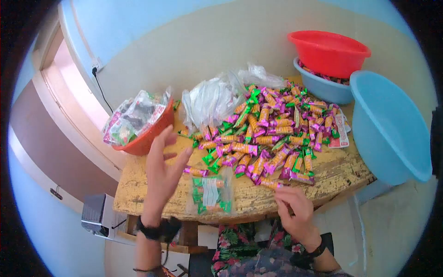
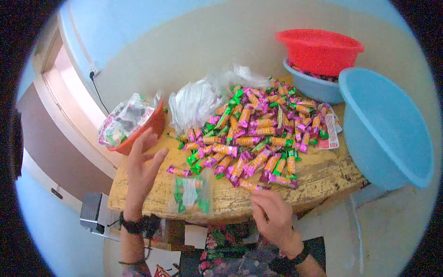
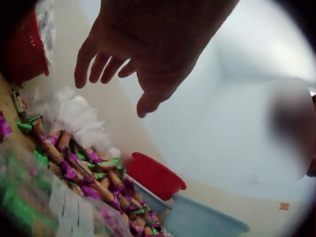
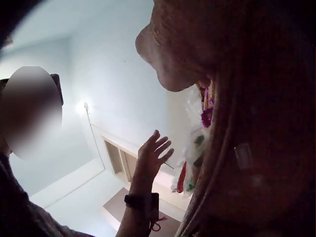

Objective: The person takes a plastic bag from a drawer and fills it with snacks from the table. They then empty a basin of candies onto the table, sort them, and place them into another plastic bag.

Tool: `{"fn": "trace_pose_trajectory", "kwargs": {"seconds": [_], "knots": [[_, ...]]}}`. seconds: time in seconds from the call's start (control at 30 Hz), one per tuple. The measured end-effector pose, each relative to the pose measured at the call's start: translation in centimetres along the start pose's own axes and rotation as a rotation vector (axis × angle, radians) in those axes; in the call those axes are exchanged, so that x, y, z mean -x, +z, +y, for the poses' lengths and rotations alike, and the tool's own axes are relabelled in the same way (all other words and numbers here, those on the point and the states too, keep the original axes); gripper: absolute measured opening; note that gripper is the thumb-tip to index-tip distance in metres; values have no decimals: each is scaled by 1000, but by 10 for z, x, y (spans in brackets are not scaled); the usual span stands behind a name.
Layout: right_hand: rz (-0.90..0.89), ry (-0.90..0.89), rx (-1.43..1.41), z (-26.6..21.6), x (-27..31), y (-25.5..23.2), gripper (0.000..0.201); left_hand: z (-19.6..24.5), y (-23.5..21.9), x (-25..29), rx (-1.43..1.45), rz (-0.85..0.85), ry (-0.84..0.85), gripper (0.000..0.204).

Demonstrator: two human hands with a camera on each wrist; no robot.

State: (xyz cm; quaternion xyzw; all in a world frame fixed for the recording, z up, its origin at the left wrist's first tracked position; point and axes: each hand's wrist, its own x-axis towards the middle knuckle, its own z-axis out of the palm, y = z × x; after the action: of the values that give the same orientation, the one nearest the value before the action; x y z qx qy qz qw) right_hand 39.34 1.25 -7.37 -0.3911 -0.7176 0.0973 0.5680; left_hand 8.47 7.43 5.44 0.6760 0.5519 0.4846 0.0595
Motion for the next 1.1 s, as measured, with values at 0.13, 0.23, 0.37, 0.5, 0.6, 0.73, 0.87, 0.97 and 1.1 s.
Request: {"fn": "trace_pose_trajectory", "kwargs": {"seconds": [0.13,0.23,0.37,0.5,0.6,0.73,0.87,0.97,1.1], "knots": [[2,-16,-37,12,4,-9,25,-43,27,-88,-314,-87,248,111],[-24,6,-97,13,4,-10,29,-59,64,-136,-317,-165,138,133],[-68,-20,-89,20,9,-14,38,-73,103,-189,-444,-254,63,151],[-87,3,-103,19,6,-19,41,-82,125,-220,-507,-480,16,143],[-91,50,-143,11,-2,-18,42,-96,139,-231,-559,-673,-42,124],[-115,77,-146,10,-6,-16,45,-98,146,-220,-541,-527,-107,95],[-158,117,-169,11,-5,-17,47,-113,129,-214,-68,-409,-145,73],[-190,150,-182,14,2,-17,49,-87,103,-199,40,-479,-329,63],[-209,99,-125,13,-2,-17,48,-88,82,-183,65,-437,-260,56]]}}
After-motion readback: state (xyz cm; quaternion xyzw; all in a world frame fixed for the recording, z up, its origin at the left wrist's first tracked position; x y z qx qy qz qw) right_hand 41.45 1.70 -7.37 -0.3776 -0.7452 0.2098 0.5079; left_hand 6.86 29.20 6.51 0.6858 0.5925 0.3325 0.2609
